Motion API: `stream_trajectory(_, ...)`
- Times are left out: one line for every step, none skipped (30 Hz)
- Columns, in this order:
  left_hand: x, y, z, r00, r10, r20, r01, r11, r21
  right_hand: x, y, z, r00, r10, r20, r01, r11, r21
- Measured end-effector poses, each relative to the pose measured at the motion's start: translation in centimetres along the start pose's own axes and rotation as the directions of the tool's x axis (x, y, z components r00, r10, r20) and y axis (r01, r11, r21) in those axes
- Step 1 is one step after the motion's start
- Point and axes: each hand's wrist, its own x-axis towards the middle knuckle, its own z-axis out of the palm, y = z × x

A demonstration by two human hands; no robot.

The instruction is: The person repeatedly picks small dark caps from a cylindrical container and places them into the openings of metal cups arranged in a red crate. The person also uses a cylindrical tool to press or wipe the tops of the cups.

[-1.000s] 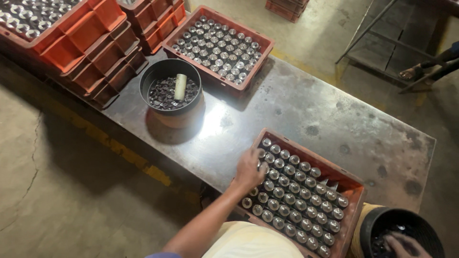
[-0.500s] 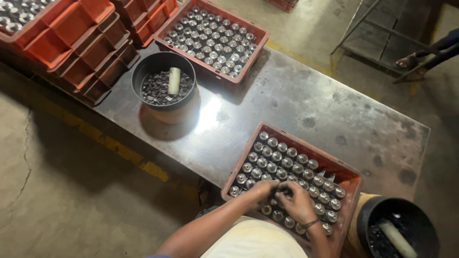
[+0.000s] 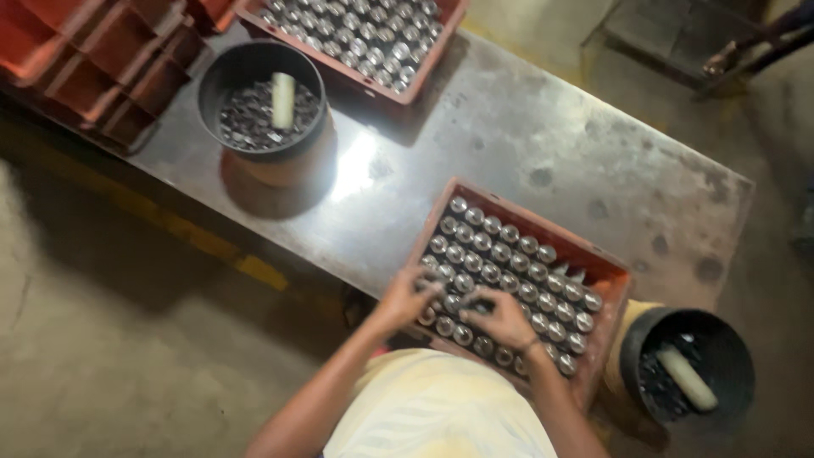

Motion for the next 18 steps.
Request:
stream_trajectory(-0.4,0.5,-0.6,1.0,-0.024,-0.016,0.022,0.996,-0.084,0.4,-0.5,0.2,0.986,0.155,-0.062,-0.158,0.986,-0.044)
stream_trajectory(-0.7,0.7,-1.1,0.995,-0.077,-0.062,0.072,0.994,-0.078,0.8,-0.9,0.4,0.985,0.131,-0.114,-0.142,0.985,-0.102)
stream_trajectory(-1.0,0.7,-1.6,0.986,-0.128,-0.11,0.121,0.99,-0.069,1.4,-1.4,0.7,0.982,0.099,-0.162,-0.125,0.979,-0.159)
stream_trajectory(-1.0,0.5,-2.0,0.985,-0.126,-0.117,0.117,0.99,-0.083,2.0,-1.8,1.0,0.979,0.004,-0.202,-0.052,0.971,-0.235)
stream_trajectory(-1.0,0.2,-2.4,0.984,-0.123,-0.126,0.112,0.989,-0.096,2.8,-2.1,1.4,0.968,-0.096,-0.233,0.019,0.95,-0.312)
stream_trajectory(-0.9,-0.2,-2.7,0.983,-0.12,-0.136,0.106,0.989,-0.107,3.5,-2.4,1.8,0.947,-0.198,-0.253,0.087,0.917,-0.39)
stream_trajectory(-0.6,-0.7,-2.8,0.983,-0.116,-0.144,0.093,0.984,-0.154,4.3,-2.7,2.1,0.944,-0.22,-0.246,0.105,0.907,-0.408)
stream_trajectory(-0.4,-1.2,-2.9,0.981,-0.113,-0.156,0.08,0.977,-0.199,5.0,-2.9,2.5,0.941,-0.244,-0.236,0.125,0.897,-0.425)
stream_trajectory(-0.3,-1.7,-3.0,0.979,-0.11,-0.169,0.066,0.967,-0.244,5.7,-3.2,2.9,0.937,-0.268,-0.226,0.147,0.885,-0.441)
stream_trajectory(-0.3,-2.1,-3.3,0.984,-0.111,-0.141,0.065,0.951,-0.301,6.3,-3.4,3.3,0.938,-0.278,-0.206,0.149,0.861,-0.487)
stream_trajectory(-0.4,-2.5,-3.7,0.987,-0.113,-0.114,0.065,0.931,-0.358,6.8,-3.6,3.7,0.94,-0.288,-0.183,0.152,0.834,-0.531)
stream_trajectory(-0.5,-2.7,-3.9,0.99,-0.112,-0.088,0.066,0.908,-0.414,7.2,-3.7,3.9,0.941,-0.298,-0.159,0.157,0.804,-0.574)
stream_trajectory(-0.7,-2.8,-4.2,0.987,-0.128,-0.101,0.073,0.901,-0.428,7.6,-3.9,4.2,0.944,-0.301,-0.139,0.172,0.804,-0.569)
stream_trajectory(-1.0,-2.8,-4.5,0.983,-0.144,-0.115,0.079,0.893,-0.443,7.8,-4.0,4.5,0.945,-0.305,-0.118,0.188,0.804,-0.564)
stream_trajectory(-1.3,-2.7,-4.8,0.978,-0.162,-0.129,0.086,0.885,-0.458,8.0,-4.0,4.8,0.947,-0.308,-0.097,0.204,0.804,-0.559)
stream_trajectory(-1.7,-2.5,-5.0,0.981,-0.131,-0.14,0.057,0.898,-0.436,8.2,-4.0,5.1,0.947,-0.307,-0.095,0.203,0.8,-0.565)
stream_trajectory(-2.0,-2.1,-5.3,0.984,-0.098,-0.15,0.028,0.911,-0.412,8.3,-4.0,5.4,0.947,-0.307,-0.094,0.201,0.795,-0.572)
stream_trajectory(-2.3,-1.7,-5.6,0.985,-0.066,-0.159,-0.001,0.921,-0.389,8.4,-3.9,5.7,0.947,-0.307,-0.093,0.199,0.791,-0.579)
